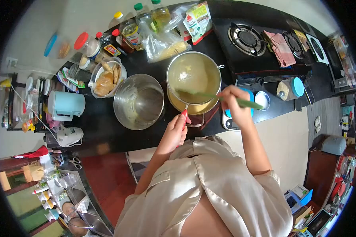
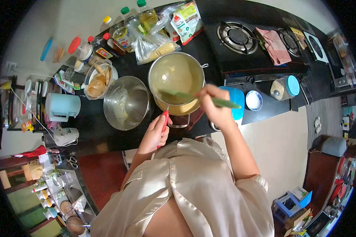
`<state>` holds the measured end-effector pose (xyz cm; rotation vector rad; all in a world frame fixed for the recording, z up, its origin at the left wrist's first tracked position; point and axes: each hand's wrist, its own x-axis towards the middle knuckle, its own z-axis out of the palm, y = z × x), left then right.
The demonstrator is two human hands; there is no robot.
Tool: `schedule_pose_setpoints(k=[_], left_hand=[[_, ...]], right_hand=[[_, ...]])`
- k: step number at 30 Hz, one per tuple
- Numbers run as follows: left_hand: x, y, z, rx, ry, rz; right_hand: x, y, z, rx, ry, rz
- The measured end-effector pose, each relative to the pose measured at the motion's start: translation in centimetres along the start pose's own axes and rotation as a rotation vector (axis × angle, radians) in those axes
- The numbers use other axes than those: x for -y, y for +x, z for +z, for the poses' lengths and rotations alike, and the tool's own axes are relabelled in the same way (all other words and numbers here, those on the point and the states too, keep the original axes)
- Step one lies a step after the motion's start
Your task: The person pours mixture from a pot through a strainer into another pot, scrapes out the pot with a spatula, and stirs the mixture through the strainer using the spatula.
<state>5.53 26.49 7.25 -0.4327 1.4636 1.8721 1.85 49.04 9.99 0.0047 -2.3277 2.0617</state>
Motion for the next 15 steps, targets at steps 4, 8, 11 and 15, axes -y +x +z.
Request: schedule_pose_setpoints(k=[4, 8, 11, 15], left_hand=[[0.4, 0.2, 0.8, 0.022, -0.040, 0.019], [0.6, 0.4, 0.4, 0.029, -0.074, 0.001], [0.5, 0.5, 0.1, 0.013, -0.094, -0.018], [0.9, 0.6, 0.3, 0.090, -0.178, 0.001]], right_hand=[[-1.5, 1.2, 1.8, -0.216, -0.337, -0.318], [-1.3, -0.3, 2.4, -0.015, -0.166, -0.156], [-1.0, 0.7, 0.0, -0.025, 0.147, 0.047], [-2.1, 2.0, 1.8, -0.352, -0.066, -0.213]])
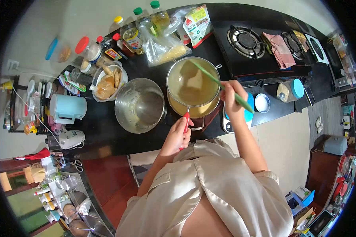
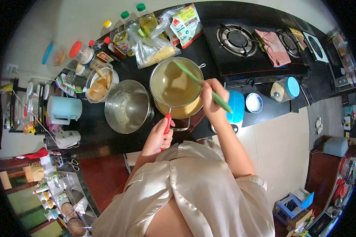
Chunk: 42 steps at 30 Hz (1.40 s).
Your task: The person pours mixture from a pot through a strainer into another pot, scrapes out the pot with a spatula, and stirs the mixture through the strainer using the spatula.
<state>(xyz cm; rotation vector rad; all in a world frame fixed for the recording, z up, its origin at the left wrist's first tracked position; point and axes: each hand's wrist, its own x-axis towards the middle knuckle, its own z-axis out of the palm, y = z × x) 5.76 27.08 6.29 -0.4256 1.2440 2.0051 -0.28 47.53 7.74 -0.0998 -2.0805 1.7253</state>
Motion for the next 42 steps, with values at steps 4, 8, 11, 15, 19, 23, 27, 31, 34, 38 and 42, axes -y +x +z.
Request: schedule_pose_setpoints(k=[4, 8, 11, 15, 19, 23, 27, 31, 34, 38, 42], left_hand=[[-0.2, 0.0, 0.9, -0.001, 0.004, -0.042], [-0.2, 0.1, 0.0, -0.050, -0.004, -0.016], [-0.4, -0.2, 0.4, -0.053, 0.050, 0.002], [-0.5, -0.3, 0.1, 0.000, 0.117, -0.033], [-0.8, -0.4, -0.6, -0.025, 0.187, -0.020], [-0.7, -0.6, -0.8, -0.067, 0.246, -0.011], [-1.2, -0.7, -1.0, -0.063, 0.288, -0.042], [-1.8, -1.0, -1.7, -0.047, 0.275, -0.074], [-2.2, -1.7, -2.1, -0.075, 0.279, -0.067], [-1.7, -1.3, -2.5, -0.094, 0.325, -0.082], [-1.8, -1.6, -1.8, -0.115, 0.341, -0.020]], right_hand=[[-0.1, -2.8, 2.4, 0.193, 0.096, 0.109], [2.1, -1.3, -1.1, 0.271, 0.157, 0.345], [1.0, 0.7, -1.4, 0.072, 0.118, 0.169], [1.2, 1.0, -0.2, 0.166, 0.177, 0.217], [1.3, 2.4, -3.1, 0.536, 0.247, 0.430], [3.9, 6.4, -5.7, 0.703, 0.018, 0.340], [5.0, 6.5, -3.1, 0.697, -0.274, -0.319], [5.0, 5.5, -2.4, 0.825, -0.406, -0.596], [3.9, 5.1, -3.9, 0.810, -0.547, -0.628], [5.6, 4.1, -4.0, 0.864, -0.539, -0.345], [5.2, 3.2, -3.4, 0.615, -0.455, -0.259]])
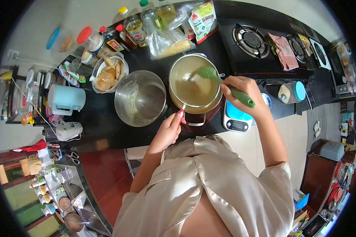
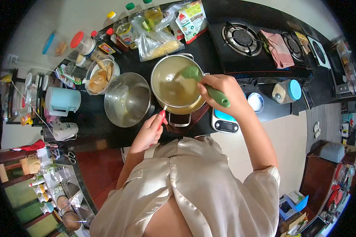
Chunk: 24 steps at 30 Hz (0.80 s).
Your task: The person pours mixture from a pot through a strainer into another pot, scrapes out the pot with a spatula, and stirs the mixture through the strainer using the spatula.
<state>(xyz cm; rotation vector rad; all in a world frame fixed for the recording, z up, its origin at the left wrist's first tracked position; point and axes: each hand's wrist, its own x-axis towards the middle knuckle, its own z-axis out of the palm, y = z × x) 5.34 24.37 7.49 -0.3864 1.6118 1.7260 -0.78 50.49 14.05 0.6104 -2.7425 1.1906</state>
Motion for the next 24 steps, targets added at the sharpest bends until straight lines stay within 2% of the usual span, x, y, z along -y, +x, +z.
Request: schedule_pose_setpoints(k=[2, 4, 6, 8, 10, 12, 13, 18, 20, 24], left_hand=[[-0.4, 0.2, 0.3, -0.029, 0.024, 0.027], [-0.1, 0.4, 0.8, -0.071, -0.004, 0.070], [0.3, 0.7, 1.5, -0.090, -0.006, 0.079], [0.2, 0.8, 1.8, -0.102, 0.001, 0.084], [-0.4, 0.6, 1.7, -0.068, -0.042, 0.042], [-0.6, 0.5, 1.4, -0.025, -0.086, 0.042], [-0.7, 0.5, 1.2, 0.017, -0.134, 0.039], [-0.6, 0.0, -0.4, 0.135, -0.329, -0.031], [-0.7, -0.4, -1.3, 0.254, -0.448, -0.086], [-1.3, -1.7, -2.6, 0.333, -0.476, -0.125]], right_hand=[[-0.7, -0.6, 1.4, -0.089, -0.143, -0.054], [0.5, -2.3, 3.8, -0.173, -0.085, -0.051], [1.3, -3.1, 6.1, -0.291, 0.244, 0.195], [1.5, -2.6, 5.4, -0.325, 0.811, 0.600], [-0.7, -1.7, 5.9, -0.540, 1.217, 0.806], [-3.5, -1.9, 5.6, -0.626, 1.534, 0.808], [-4.0, -2.2, 5.1, -0.673, 1.608, 0.848], [-7.2, -5.2, 2.4, -0.635, 1.889, 0.819], [-7.4, -5.8, 1.3, -0.717, 1.890, 0.768], [-9.3, -7.0, 0.3, -0.829, 1.782, 0.632]])
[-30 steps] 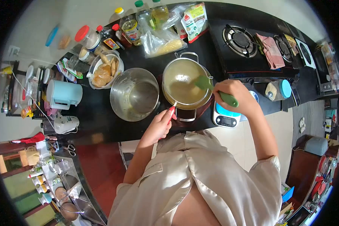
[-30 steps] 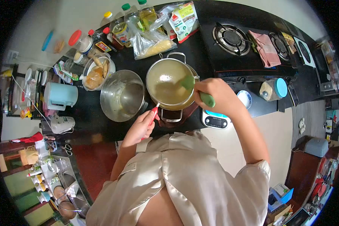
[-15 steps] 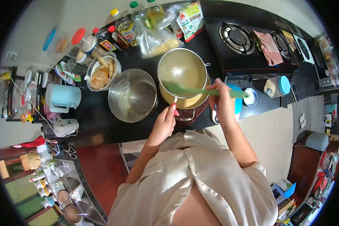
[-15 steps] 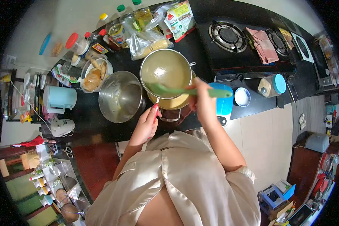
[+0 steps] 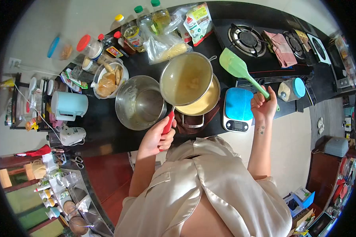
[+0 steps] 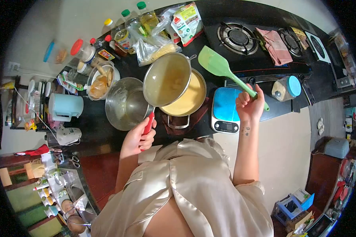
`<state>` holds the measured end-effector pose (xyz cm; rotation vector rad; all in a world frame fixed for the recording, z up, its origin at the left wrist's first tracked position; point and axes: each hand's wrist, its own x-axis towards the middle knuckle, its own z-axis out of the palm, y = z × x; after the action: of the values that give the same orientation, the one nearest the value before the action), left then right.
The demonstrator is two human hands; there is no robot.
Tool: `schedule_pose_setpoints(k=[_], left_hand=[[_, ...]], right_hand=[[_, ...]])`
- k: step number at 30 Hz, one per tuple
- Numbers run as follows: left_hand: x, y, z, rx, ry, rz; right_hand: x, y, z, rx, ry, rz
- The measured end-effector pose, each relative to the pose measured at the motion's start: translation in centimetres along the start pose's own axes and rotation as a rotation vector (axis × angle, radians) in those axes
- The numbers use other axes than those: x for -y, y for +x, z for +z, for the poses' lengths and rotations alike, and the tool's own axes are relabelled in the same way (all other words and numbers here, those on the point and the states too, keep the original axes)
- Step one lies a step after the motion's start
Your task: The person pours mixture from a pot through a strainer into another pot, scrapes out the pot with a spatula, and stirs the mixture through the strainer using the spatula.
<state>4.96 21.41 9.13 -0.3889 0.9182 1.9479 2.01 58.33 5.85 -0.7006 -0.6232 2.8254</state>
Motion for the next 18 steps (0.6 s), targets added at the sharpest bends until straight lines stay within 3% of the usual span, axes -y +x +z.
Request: schedule_pose_setpoints(k=[3, 7, 10, 18], left_hand=[[-0.4, -1.0, -0.3, 0.000, 0.046, -0.008], [-0.8, -1.4, -0.1, -0.020, 0.109, -0.012], [-0.9, -1.3, 0.1, -0.035, 0.141, -0.015], [-1.1, -0.8, 0.6, -0.055, 0.177, 0.024]], right_hand=[[-1.0, 2.0, -0.5, -0.069, -0.230, -0.102], [-3.1, 4.4, 1.1, 0.096, -0.494, -0.061], [-3.6, 5.4, 2.8, 0.242, -0.589, -0.038], [-3.6, 5.9, 2.3, 0.365, -0.751, -0.006]])
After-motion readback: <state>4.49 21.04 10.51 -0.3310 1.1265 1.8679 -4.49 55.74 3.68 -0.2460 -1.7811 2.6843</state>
